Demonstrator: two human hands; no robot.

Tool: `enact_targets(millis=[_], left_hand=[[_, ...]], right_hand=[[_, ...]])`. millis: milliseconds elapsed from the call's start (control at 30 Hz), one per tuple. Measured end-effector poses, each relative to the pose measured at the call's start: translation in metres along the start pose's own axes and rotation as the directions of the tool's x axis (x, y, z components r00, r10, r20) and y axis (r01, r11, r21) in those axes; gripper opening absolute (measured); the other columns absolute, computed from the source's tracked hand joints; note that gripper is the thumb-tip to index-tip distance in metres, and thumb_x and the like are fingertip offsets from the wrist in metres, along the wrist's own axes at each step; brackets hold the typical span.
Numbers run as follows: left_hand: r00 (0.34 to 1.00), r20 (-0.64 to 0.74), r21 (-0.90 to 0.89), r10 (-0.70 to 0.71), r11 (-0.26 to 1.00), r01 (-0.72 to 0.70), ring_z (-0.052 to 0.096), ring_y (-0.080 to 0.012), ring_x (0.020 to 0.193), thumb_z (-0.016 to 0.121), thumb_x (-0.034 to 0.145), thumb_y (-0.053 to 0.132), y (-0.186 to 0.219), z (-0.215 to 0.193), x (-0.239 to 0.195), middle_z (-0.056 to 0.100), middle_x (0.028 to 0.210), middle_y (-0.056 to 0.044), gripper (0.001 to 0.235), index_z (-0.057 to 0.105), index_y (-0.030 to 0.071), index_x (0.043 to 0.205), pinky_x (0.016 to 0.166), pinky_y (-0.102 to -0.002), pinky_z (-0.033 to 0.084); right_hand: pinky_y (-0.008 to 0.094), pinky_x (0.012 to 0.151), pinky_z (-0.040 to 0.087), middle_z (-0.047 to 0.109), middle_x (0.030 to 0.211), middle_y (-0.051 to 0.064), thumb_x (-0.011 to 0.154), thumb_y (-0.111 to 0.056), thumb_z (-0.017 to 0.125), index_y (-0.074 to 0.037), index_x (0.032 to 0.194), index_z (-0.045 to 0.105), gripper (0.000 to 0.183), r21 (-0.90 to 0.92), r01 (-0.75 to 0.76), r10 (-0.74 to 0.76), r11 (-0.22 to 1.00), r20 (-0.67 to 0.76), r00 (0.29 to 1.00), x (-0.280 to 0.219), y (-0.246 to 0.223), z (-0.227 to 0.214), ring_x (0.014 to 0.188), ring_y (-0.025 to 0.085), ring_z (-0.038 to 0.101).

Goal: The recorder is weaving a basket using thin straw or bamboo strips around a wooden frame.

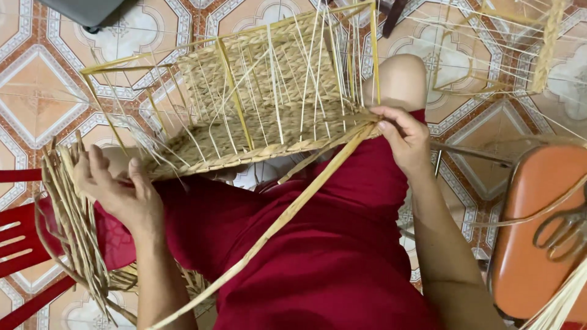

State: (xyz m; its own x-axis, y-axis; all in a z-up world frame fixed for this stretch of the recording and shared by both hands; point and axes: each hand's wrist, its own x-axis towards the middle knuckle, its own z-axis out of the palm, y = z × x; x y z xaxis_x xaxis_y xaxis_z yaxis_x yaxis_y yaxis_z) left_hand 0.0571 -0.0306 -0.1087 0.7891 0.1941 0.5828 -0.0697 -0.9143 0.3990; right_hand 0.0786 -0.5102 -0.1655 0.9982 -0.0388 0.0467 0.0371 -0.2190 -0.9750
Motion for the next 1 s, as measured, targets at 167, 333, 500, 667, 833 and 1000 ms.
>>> enact_targets(millis=[167, 333, 500, 667, 833, 1000], left_hand=[[0.896, 0.338, -0.163, -0.289, 0.919, 0.358, 0.054, -0.0374, 0.141, 0.07, 0.108, 0.016, -0.046, 0.024, -0.015, 0.049, 0.155, -0.025, 0.07, 0.029, -0.005, 0.162, 0.118, -0.047, 0.046], [0.991, 0.091, 0.277, 0.096, 0.953, -0.118, 0.042, -0.0465, 0.147, 0.076, 0.107, 0.017, 0.037, 0.002, 0.016, 0.035, 0.152, -0.035, 0.085, 0.016, -0.008, 0.161, 0.124, -0.051, 0.037], [0.908, 0.407, -0.509, 0.105, 0.851, 0.13, 0.058, -0.0221, 0.145, 0.067, 0.108, 0.013, 0.103, 0.024, 0.018, 0.064, 0.148, -0.008, 0.026, 0.07, 0.015, 0.133, 0.124, -0.044, 0.047], [0.969, 0.16, -0.197, 0.188, 0.968, -0.155, 0.035, -0.0283, 0.152, 0.072, 0.107, 0.017, 0.101, 0.05, 0.027, 0.038, 0.162, -0.015, 0.043, 0.057, 0.014, 0.148, 0.128, -0.048, 0.033], [0.956, -0.289, 0.089, 0.051, 0.996, -0.026, 0.016, -0.0229, 0.159, 0.06, 0.115, 0.035, -0.053, 0.066, 0.013, 0.014, 0.167, -0.012, 0.063, 0.029, 0.018, 0.167, 0.132, -0.046, 0.018], [0.799, 0.292, -0.356, -0.526, 0.715, 0.601, 0.051, -0.0207, 0.07, 0.054, 0.112, 0.044, -0.057, 0.05, 0.02, 0.054, 0.091, -0.021, 0.051, 0.066, -0.002, 0.132, 0.061, -0.03, 0.039]], right_hand=[[0.027, 0.096, 0.054, 0.074, 0.119, 0.008, 0.107, -0.003, 0.06, 0.0, 0.13, 0.067, 0.025, -0.205, 0.167, -0.168, 0.964, 0.013, 0.986, 0.015, -0.019, 0.005, 0.106, 0.013, 0.068], [0.027, 0.087, 0.055, 0.075, 0.113, 0.01, 0.105, -0.004, 0.06, -0.003, 0.13, 0.068, 0.027, -0.317, 0.071, -0.065, 0.946, 0.031, 0.997, 0.018, -0.033, 0.009, 0.095, 0.013, 0.069], [0.029, 0.092, 0.055, 0.075, 0.118, 0.012, 0.105, -0.001, 0.059, -0.003, 0.129, 0.068, 0.026, -0.338, 0.161, -0.149, 0.927, 0.061, 0.987, 0.023, -0.034, 0.016, 0.104, 0.017, 0.071], [0.029, 0.097, 0.055, 0.073, 0.122, 0.01, 0.104, -0.001, 0.061, -0.002, 0.131, 0.065, 0.028, -0.277, 0.124, -0.127, 0.953, 0.007, 0.992, 0.009, -0.013, 0.012, 0.111, 0.018, 0.07], [0.03, 0.101, 0.054, 0.071, 0.126, 0.011, 0.105, 0.001, 0.058, -0.002, 0.136, 0.062, 0.031, -0.232, 0.091, -0.1, 0.968, -0.028, 0.995, 0.0, -0.001, 0.006, 0.117, 0.019, 0.068], [0.027, 0.099, 0.053, 0.071, 0.122, 0.014, 0.107, 0.002, 0.057, 0.001, 0.137, 0.056, 0.031, -0.173, 0.103, -0.106, 0.98, -0.009, 0.994, 0.003, 0.002, 0.008, 0.113, 0.016, 0.068]])
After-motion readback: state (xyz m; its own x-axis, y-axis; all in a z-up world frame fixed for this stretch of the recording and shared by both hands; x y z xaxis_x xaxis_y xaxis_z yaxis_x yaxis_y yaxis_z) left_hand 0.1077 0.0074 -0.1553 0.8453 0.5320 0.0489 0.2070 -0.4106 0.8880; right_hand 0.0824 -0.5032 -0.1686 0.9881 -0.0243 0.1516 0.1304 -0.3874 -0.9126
